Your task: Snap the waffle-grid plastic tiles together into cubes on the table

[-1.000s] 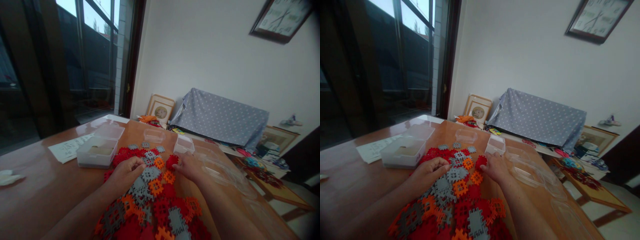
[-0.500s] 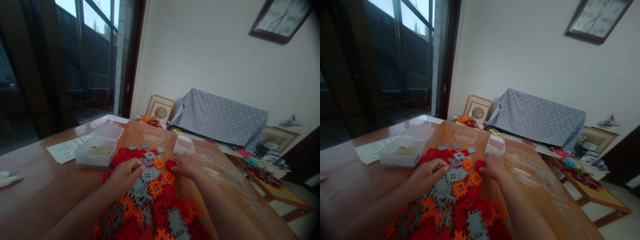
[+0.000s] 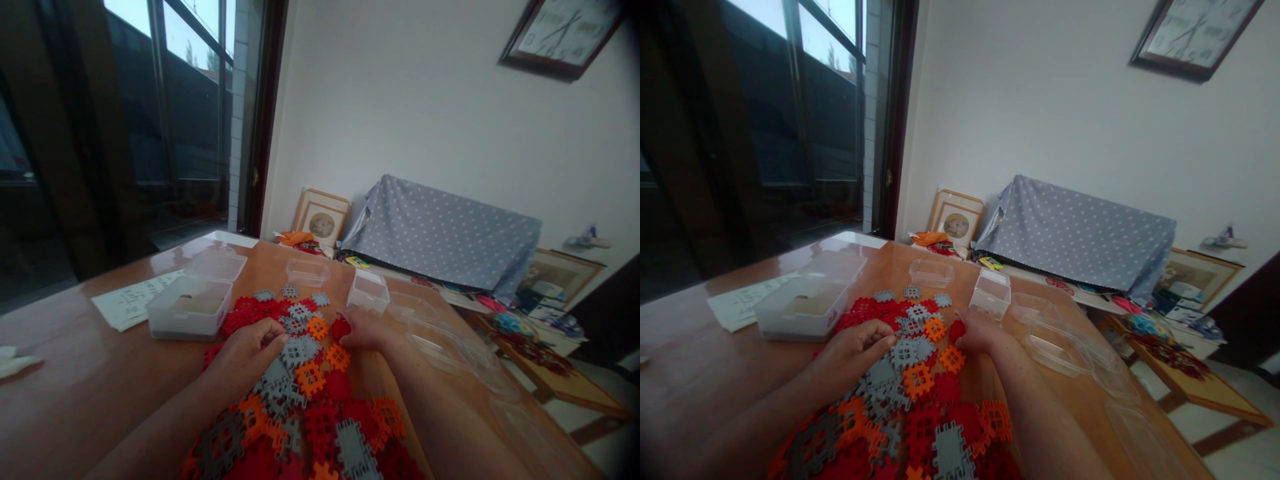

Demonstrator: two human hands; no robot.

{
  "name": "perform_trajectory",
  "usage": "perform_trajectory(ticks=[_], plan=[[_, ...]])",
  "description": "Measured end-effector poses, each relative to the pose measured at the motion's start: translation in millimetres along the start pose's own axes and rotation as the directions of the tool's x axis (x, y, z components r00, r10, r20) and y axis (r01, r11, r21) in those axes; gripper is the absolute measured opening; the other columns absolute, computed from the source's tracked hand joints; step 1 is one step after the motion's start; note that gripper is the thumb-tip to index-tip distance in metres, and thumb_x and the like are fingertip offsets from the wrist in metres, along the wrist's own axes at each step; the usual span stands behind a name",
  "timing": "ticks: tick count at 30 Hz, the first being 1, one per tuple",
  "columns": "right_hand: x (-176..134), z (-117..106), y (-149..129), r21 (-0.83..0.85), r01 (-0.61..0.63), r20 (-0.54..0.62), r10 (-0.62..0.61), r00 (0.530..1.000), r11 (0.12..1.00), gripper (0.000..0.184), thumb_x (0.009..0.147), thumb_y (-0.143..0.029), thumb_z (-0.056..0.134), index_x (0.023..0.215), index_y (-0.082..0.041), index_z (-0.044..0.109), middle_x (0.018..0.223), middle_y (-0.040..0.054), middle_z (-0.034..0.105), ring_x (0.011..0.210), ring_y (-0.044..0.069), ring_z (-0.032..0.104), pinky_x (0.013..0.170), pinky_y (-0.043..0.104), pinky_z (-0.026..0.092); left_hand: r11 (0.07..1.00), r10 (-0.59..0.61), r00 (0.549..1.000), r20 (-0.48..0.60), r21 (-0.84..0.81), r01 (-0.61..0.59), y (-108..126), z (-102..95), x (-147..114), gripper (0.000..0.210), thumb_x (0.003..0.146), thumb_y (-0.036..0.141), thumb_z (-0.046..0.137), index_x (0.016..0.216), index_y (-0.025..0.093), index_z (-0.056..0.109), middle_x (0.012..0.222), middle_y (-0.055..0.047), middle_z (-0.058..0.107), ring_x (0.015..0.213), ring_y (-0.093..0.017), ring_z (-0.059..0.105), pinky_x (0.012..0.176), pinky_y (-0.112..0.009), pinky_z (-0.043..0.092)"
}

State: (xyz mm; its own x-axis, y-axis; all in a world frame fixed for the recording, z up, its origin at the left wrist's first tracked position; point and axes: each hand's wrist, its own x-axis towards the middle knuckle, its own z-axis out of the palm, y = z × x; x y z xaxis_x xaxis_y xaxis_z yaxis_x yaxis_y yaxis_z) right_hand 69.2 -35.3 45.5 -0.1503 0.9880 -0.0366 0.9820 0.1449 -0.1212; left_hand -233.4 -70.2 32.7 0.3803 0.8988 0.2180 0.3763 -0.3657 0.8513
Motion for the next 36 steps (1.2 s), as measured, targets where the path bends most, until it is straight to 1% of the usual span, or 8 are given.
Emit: perform_trajectory(ticks=[8,17,21,24,29,31,33,36], plan=[[2.7,2.0,2.5,0.048,0.021,0.003,-0.021,1.0,0.999,0.074,0.064,-0.027,0.075,0.136,-0.031,0.059,0.12,0.0078,0.07,0.107,0.03,0.064,0.092,0.039,0.048,1.0,-0.004,1.0,-0.013,0.02,0.004,-0.6,0.4,1.7,0.03,0.091,0.048,0.052,0.087,0.021,0.064,0.076,0.0,0.067,0.072,-0.019,0.06,0.064,-0.027,0.04],[3.1,2.5,2.3,0.087,0.038,0.026,-0.041,0.999,0.995,0.081,0.063,-0.029,0.078,0.14,-0.031,0.055,0.127,0.0079,0.067,0.111,0.031,0.063,0.096,0.039,0.047,0.999,-0.001,1.0,-0.012,0.034,0.001,-0.4,0.2,1.5,0.028,0.091,0.046,0.052,0.087,0.022,0.065,0.077,0.0,0.068,0.073,-0.019,0.061,0.065,-0.027,0.04],[-1.8,-3.4,1.7,0.114,0.08,0.019,-0.083,0.996,0.99,0.081,0.062,-0.025,0.077,0.14,-0.03,0.056,0.128,0.0075,0.068,0.112,0.031,0.064,0.096,0.038,0.048,0.999,0.0,1.0,0.0,0.046,-0.001,-0.9,-0.4,1.0,0.029,0.093,0.047,0.051,0.089,0.022,0.064,0.078,0.0,0.068,0.073,-0.019,0.061,0.064,-0.027,0.039],[-10.7,-11.4,1.0,0.135,0.089,-0.031,-0.086,0.996,0.987,0.074,0.069,-0.023,0.073,0.14,-0.031,0.055,0.133,0.0062,0.066,0.118,0.03,0.061,0.1,0.039,0.046,0.999,0.001,1.0,0.01,0.051,-0.002,-0.3,-1.4,0.5,0.029,0.093,0.047,0.05,0.088,0.022,0.064,0.076,0.0,0.068,0.072,-0.019,0.061,0.064,-0.027,0.04],[-43.0,-23.6,-6.3,0.154,0.053,-0.186,-0.024,0.982,0.987,0.058,0.084,-0.028,0.062,0.141,-0.023,0.053,0.143,0.0108,0.057,0.131,0.031,0.05,0.109,0.046,0.037,0.999,0.009,1.0,0.027,0.039,-0.01,0.3,-4.3,0.1,0.027,0.092,0.046,0.053,0.091,0.021,0.065,0.081,-0.001,0.07,0.077,-0.02,0.063,0.067,-0.027,0.042],[-61.5,-24.7,-12.4,0.202,0.123,-0.229,-0.075,0.971,0.972,0.049,0.085,-0.023,0.058,0.134,-0.025,0.059,0.136,0.0083,0.062,0.125,0.028,0.055,0.106,0.043,0.04,0.999,0.007,0.999,0.031,0.038,-0.008,-0.5,-5.1,0.4,0.027,0.092,0.046,0.053,0.092,0.021,0.065,0.082,-0.001,0.07,0.078,-0.02,0.064,0.068,-0.027,0.043],[-79.9,-21.0,-19.2,0.27,0.171,-0.217,-0.113,0.97,0.947,0.037,0.086,-0.019,0.055,0.12,-0.026,0.066,0.121,0.0052,0.069,0.112,0.024,0.062,0.098,0.037,0.046,0.999,0.013,0.999,0.037,0.04,-0.015,-1.2,-4.9,0.8,0.027,0.092,0.045,0.053,0.093,0.021,0.065,0.084,-0.002,0.071,0.08,-0.02,0.065,0.069,-0.027,0.044],[-100.7,-6.1,-28.3,0.305,0.047,-0.095,-0.019,0.995,0.951,0.018,0.088,-0.026,0.055,0.098,-0.022,0.069,0.095,0.0041,0.072,0.086,0.021,0.065,0.077,0.032,0.048,0.999,0.022,0.999,0.042,0.032,-0.023,-1.2,-2.1,0.8,0.026,0.092,0.045,0.053,0.094,0.021,0.065,0.086,-0.002,0.072,0.082,-0.02,0.066,0.071,-0.027,0.045]])
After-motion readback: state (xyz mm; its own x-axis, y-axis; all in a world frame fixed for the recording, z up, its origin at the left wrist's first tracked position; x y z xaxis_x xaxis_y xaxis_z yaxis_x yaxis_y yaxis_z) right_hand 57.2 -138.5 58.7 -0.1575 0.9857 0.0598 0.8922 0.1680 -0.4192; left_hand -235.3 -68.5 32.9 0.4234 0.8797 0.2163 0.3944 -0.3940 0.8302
